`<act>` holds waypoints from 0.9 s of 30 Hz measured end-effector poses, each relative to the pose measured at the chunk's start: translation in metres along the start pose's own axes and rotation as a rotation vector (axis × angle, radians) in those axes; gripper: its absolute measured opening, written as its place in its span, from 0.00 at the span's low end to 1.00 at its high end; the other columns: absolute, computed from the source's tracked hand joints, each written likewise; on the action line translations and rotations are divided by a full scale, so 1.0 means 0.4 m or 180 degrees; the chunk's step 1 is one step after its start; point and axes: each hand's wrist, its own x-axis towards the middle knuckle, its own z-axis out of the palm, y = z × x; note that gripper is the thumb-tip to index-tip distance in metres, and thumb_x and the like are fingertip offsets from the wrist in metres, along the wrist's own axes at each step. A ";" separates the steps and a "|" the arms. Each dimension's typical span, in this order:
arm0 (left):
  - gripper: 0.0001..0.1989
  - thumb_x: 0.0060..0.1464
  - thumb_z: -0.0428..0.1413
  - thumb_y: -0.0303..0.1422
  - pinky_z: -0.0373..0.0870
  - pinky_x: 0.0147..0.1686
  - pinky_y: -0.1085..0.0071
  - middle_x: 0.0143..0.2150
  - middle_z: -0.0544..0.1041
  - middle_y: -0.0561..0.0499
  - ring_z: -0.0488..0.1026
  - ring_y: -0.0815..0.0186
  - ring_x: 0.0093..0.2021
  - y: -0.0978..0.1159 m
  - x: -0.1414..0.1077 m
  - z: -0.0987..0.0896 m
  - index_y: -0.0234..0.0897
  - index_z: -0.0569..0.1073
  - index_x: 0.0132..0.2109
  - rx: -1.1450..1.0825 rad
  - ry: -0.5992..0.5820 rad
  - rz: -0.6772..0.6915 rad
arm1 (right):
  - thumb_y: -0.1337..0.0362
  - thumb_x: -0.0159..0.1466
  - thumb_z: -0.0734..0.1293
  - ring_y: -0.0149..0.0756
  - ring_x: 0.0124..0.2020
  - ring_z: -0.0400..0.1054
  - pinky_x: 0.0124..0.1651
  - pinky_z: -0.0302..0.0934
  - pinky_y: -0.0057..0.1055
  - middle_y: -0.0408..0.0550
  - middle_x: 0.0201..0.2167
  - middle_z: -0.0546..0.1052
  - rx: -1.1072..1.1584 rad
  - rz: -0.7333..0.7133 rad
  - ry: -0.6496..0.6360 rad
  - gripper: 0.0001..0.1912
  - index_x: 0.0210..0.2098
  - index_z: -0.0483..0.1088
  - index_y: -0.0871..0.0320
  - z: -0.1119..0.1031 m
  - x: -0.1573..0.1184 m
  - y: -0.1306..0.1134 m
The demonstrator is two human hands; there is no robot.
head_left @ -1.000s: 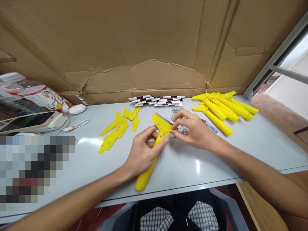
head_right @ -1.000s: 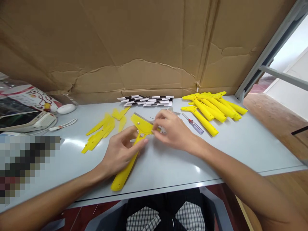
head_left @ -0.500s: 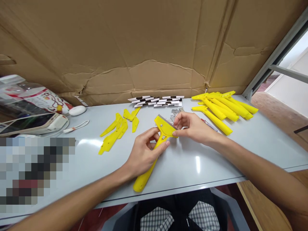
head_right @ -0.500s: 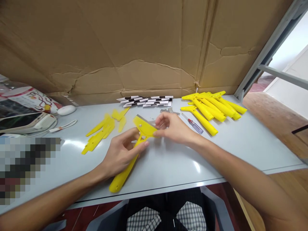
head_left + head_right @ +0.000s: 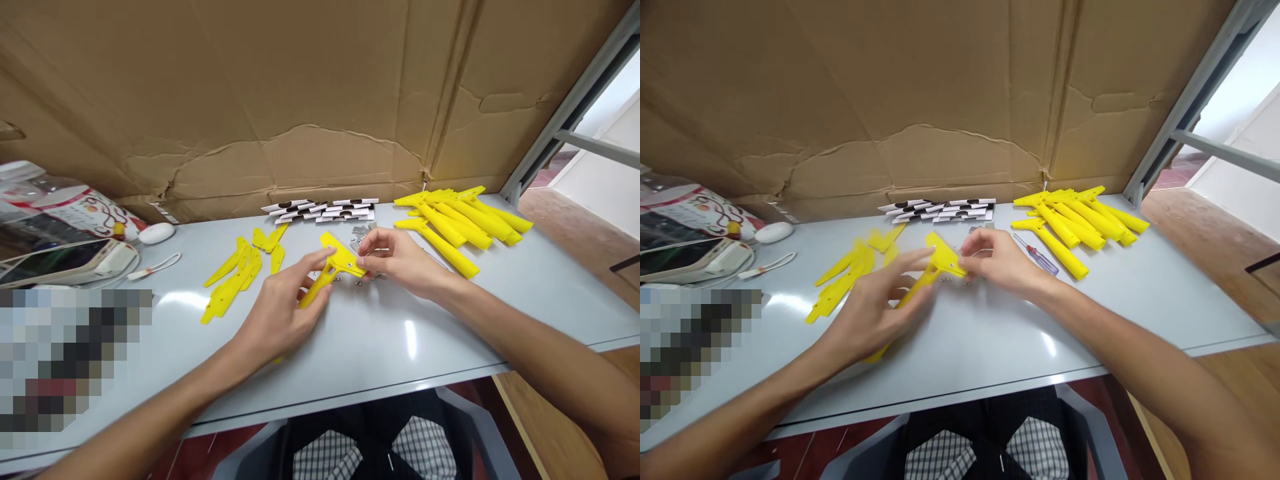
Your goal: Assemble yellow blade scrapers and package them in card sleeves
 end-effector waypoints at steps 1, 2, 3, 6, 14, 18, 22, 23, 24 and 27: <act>0.24 0.56 0.63 0.27 0.77 0.47 0.61 0.50 0.83 0.45 0.79 0.59 0.41 -0.004 -0.003 -0.001 0.45 0.79 0.59 0.0288 -0.0087 0.0249 | 0.66 0.59 0.76 0.32 0.29 0.77 0.38 0.73 0.34 0.43 0.37 0.77 0.0006 -0.0013 -0.0042 0.11 0.35 0.70 0.56 0.001 0.000 0.000; 0.22 0.58 0.60 0.26 0.76 0.52 0.57 0.52 0.82 0.44 0.79 0.56 0.46 -0.009 -0.005 -0.001 0.45 0.80 0.58 0.0544 -0.0188 0.0456 | 0.65 0.59 0.76 0.33 0.30 0.77 0.39 0.73 0.35 0.43 0.36 0.77 0.0024 -0.0026 -0.0087 0.11 0.35 0.70 0.56 0.001 -0.001 0.001; 0.22 0.60 0.57 0.26 0.74 0.54 0.54 0.54 0.81 0.43 0.79 0.54 0.50 -0.015 -0.006 0.000 0.45 0.80 0.59 0.0759 -0.0275 0.0613 | 0.64 0.60 0.77 0.33 0.31 0.78 0.39 0.73 0.35 0.43 0.36 0.77 0.0054 -0.0037 -0.0123 0.11 0.35 0.70 0.56 0.002 -0.001 0.001; 0.23 0.62 0.54 0.27 0.74 0.54 0.51 0.58 0.79 0.40 0.78 0.51 0.52 -0.034 -0.006 0.002 0.45 0.78 0.62 0.1149 -0.0393 0.0795 | 0.61 0.59 0.78 0.34 0.32 0.78 0.41 0.74 0.35 0.43 0.34 0.77 0.0174 -0.0067 -0.0198 0.13 0.35 0.71 0.56 0.004 -0.001 -0.001; 0.17 0.61 0.63 0.35 0.77 0.31 0.67 0.44 0.84 0.45 0.79 0.63 0.31 -0.008 0.012 -0.005 0.43 0.78 0.57 -0.0183 -0.0028 0.0114 | 0.58 0.67 0.68 0.36 0.33 0.73 0.37 0.68 0.37 0.48 0.34 0.78 -0.1280 -0.0802 0.0274 0.09 0.34 0.72 0.56 -0.034 0.007 -0.032; 0.26 0.58 0.66 0.38 0.78 0.26 0.66 0.46 0.84 0.42 0.79 0.64 0.26 0.007 0.032 -0.016 0.40 0.69 0.60 -0.1726 -0.0061 -0.0897 | 0.67 0.66 0.66 0.39 0.36 0.70 0.39 0.58 0.37 0.49 0.35 0.78 -0.3595 -0.1263 0.0378 0.07 0.33 0.75 0.56 -0.084 0.007 -0.039; 0.25 0.62 0.63 0.32 0.80 0.30 0.67 0.46 0.84 0.40 0.81 0.61 0.30 -0.003 0.050 -0.019 0.40 0.63 0.62 -0.2268 -0.0167 -0.1480 | 0.69 0.63 0.69 0.37 0.33 0.68 0.36 0.54 0.34 0.49 0.31 0.77 -0.4004 -0.0643 -0.0171 0.05 0.32 0.78 0.55 -0.112 0.003 -0.035; 0.24 0.63 0.61 0.31 0.80 0.29 0.68 0.48 0.84 0.39 0.82 0.62 0.31 -0.008 0.052 -0.017 0.40 0.62 0.62 -0.2368 -0.0214 -0.1523 | 0.69 0.62 0.70 0.37 0.32 0.68 0.35 0.53 0.34 0.49 0.30 0.77 -0.4015 -0.0585 -0.0261 0.05 0.32 0.79 0.55 -0.115 0.003 -0.032; 0.22 0.64 0.60 0.30 0.80 0.29 0.69 0.49 0.83 0.38 0.82 0.62 0.31 -0.013 0.052 -0.014 0.41 0.62 0.61 -0.2460 -0.0258 -0.1542 | 0.69 0.62 0.70 0.37 0.32 0.68 0.35 0.53 0.34 0.49 0.30 0.76 -0.4027 -0.0572 -0.0326 0.05 0.32 0.79 0.55 -0.115 0.004 -0.029; 0.19 0.65 0.58 0.28 0.79 0.28 0.70 0.52 0.82 0.38 0.82 0.62 0.33 -0.024 0.048 -0.003 0.42 0.62 0.59 -0.2657 -0.0382 -0.1536 | 0.71 0.61 0.70 0.36 0.31 0.67 0.33 0.52 0.35 0.49 0.29 0.76 -0.4055 -0.0662 -0.0346 0.06 0.31 0.79 0.55 -0.115 0.009 -0.015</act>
